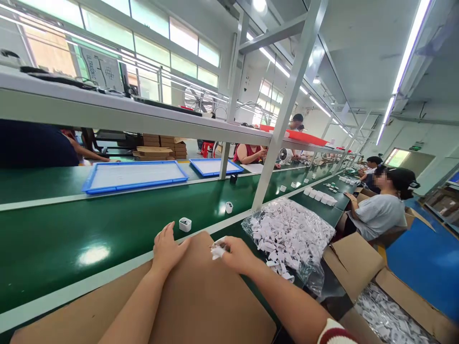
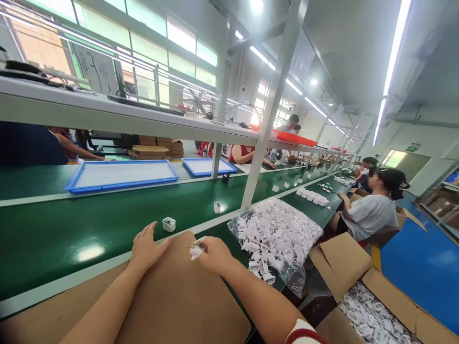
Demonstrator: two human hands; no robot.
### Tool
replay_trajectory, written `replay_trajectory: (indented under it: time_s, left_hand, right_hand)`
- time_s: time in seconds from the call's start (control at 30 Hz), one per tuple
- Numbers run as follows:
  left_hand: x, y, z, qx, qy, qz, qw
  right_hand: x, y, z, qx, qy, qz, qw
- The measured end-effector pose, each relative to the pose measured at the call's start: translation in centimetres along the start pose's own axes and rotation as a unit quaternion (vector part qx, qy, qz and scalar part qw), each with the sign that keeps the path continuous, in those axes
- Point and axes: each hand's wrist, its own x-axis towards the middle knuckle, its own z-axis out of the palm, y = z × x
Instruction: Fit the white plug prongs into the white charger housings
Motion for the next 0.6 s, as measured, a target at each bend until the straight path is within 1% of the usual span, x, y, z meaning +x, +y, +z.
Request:
replay_trajectory:
  time_s: [0.03, 0.1, 0.17, 0.23, 0.3, 0.43, 0.5, 0.6]
  left_hand:
    - [0.0, -0.2, -0.2, 0.006, 0.006, 0.0, 1.0]
    - [0.2, -0.8, -0.4, 0.019, 0.022, 0.0, 1.0]
    - [0.5, -1.4, -0.5, 0.027, 0.039, 0.009, 0.999]
    - [0.9, -2.0, -0.3, 0.026, 0.045, 0.032, 0.998]
    - [1.3, -2.5, -0.1, 0.027, 0.039, 0.047, 0.998]
    - [1.8, -3.0, 0.5, 0.047, 0.017, 0.055, 0.997]
    - [2.1, -3.1, 0.7, 0.055, 0.011, 0.064, 0.996]
    - [2.2, -2.8, 0.9, 0.05, 0.032, 0.063, 0.996]
  right_hand:
    - [0.4, -0.2, 1.3, 0.028, -0.001, 0.009, 1.0]
    - [0.7, -0.3, 3.5, 0.027, 0.008, -0.005, 1.0]
    - [0.6, 0.2, 5.1, -0.031, 0.029, -0.059, 0.997]
    - [0.6, 1.0, 5.9, -0.091, 0.056, -0.094, 0.99]
    - [0.8, 1.9, 6.2, -0.107, 0.06, -0.094, 0.988]
    - [1.6, 3.5, 6.2, -0.02, 0.005, -0.049, 0.999]
    - [1.7, 3.8, 6.2, 0.029, -0.009, -0.036, 0.999]
    - [1.5, 3.5, 6.0, 0.052, -0.027, -0.048, 0.997]
